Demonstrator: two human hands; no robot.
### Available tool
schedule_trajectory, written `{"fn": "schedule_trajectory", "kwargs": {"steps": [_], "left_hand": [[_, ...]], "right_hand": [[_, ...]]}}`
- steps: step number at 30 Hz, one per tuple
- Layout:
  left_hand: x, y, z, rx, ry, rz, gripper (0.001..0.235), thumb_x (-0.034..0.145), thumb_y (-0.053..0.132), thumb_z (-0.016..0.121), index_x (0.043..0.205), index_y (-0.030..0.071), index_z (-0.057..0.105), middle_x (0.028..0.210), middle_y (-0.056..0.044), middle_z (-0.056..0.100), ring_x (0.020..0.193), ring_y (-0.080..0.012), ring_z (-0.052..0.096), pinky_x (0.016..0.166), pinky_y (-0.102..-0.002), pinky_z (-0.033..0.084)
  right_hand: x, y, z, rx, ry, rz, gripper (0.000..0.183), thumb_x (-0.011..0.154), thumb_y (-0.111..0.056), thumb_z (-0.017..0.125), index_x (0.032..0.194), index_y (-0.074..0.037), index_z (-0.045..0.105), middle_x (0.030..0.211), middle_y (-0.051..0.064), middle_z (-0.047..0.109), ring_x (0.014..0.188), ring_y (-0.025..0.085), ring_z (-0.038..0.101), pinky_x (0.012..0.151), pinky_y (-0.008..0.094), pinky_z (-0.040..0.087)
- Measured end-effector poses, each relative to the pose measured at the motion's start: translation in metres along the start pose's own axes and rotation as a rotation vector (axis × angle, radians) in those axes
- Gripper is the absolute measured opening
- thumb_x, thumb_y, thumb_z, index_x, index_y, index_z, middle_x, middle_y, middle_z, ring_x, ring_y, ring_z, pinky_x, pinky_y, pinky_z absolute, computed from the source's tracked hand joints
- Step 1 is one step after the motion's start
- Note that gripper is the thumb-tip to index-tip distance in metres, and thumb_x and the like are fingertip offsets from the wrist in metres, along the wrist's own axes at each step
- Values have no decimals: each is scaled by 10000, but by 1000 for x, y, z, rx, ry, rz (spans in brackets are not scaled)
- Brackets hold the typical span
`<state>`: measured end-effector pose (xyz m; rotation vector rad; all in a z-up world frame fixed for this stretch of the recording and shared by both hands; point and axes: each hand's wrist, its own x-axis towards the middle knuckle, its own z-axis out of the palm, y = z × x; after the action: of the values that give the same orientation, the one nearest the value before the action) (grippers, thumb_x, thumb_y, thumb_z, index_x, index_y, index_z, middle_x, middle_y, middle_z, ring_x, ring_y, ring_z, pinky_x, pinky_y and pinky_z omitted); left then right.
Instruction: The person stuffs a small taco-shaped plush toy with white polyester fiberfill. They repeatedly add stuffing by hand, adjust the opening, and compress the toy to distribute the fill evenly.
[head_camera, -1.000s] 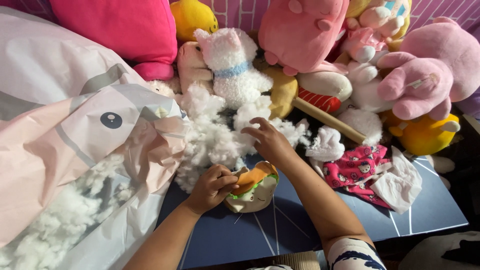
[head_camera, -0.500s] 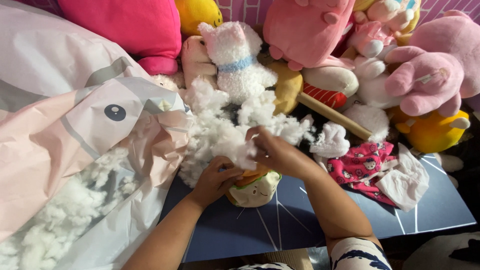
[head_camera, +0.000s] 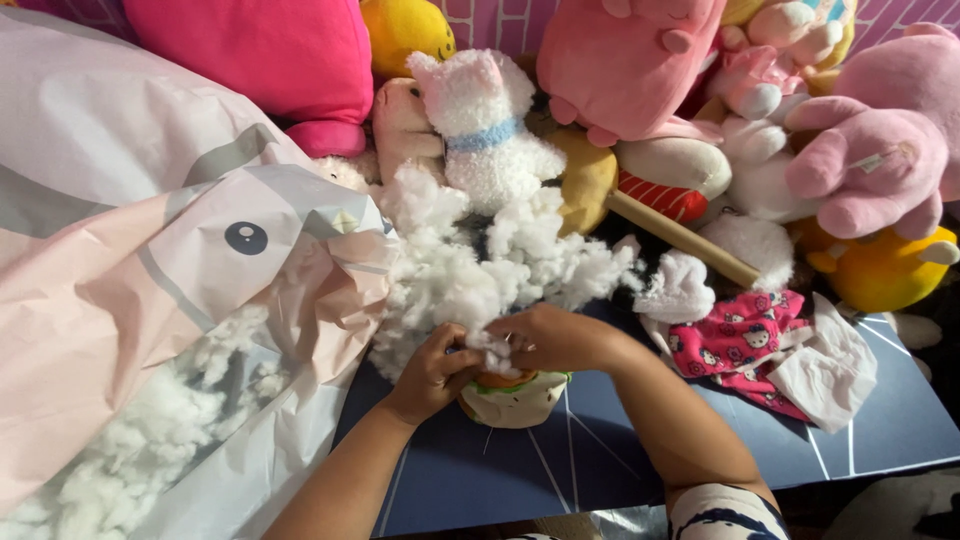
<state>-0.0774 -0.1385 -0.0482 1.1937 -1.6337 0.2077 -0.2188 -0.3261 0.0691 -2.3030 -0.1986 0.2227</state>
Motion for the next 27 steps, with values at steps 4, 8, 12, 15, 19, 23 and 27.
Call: {"fn": "schedule_trajectory", "kwargs": {"steps": [4,8,12,15,19,23,27], "left_hand": [[12,14,-10,-9,21,-2,120,1041,126,598,1036,138,717,883,-15,380,694,-224,440,642,-333,499],[3,6,-6,-17,11,5,72,1004,143,652,1003,155,723,905,3,427,675,-216,458,614,-345,516],[-3,-4,-4,49,7,9,69,966,130,705,1001,164,754,892,29,470,693,-203,512,592,-351,518],[3,1,-4,-3,-8,22,68,984,107,682,1018,118,740,883,0,450,693,-228,493,624,-346,514],[5,4,0,11,-29,18,109,971,102,691,1032,148,769,849,31,404,690,-205,494,650,-313,515],[6,2,-1,4,-7,-14,89,966,105,700,1032,132,752,841,-2,470,656,-214,519,590,-325,506],[6,3,-2,-6,25,-58,136,971,108,693,1080,158,759,840,-23,496,627,-204,526,564,-306,500]], "right_hand": [[-11,-35,-14,209,112,-14,464,866,14,681,1320,8,588,1222,235,656,1030,379,747,867,468,633],[3,-9,0,142,124,-101,304,907,28,638,1200,-11,710,1155,167,703,1014,330,752,837,417,637],[17,30,15,-122,93,-116,240,960,-7,608,1143,-34,760,1015,142,771,900,310,768,737,386,646],[21,45,28,-241,-27,-97,164,927,-55,664,1054,-12,757,935,166,765,817,335,757,677,405,634],[30,58,50,-348,-66,-39,157,824,-90,751,923,22,703,833,207,730,793,393,733,636,450,605],[8,18,11,-317,67,21,149,832,-195,755,968,-132,751,891,89,756,766,350,739,635,436,597],[-45,-12,-42,-365,451,315,331,825,-347,782,1123,-209,744,1093,96,758,937,411,726,762,536,603]]}}
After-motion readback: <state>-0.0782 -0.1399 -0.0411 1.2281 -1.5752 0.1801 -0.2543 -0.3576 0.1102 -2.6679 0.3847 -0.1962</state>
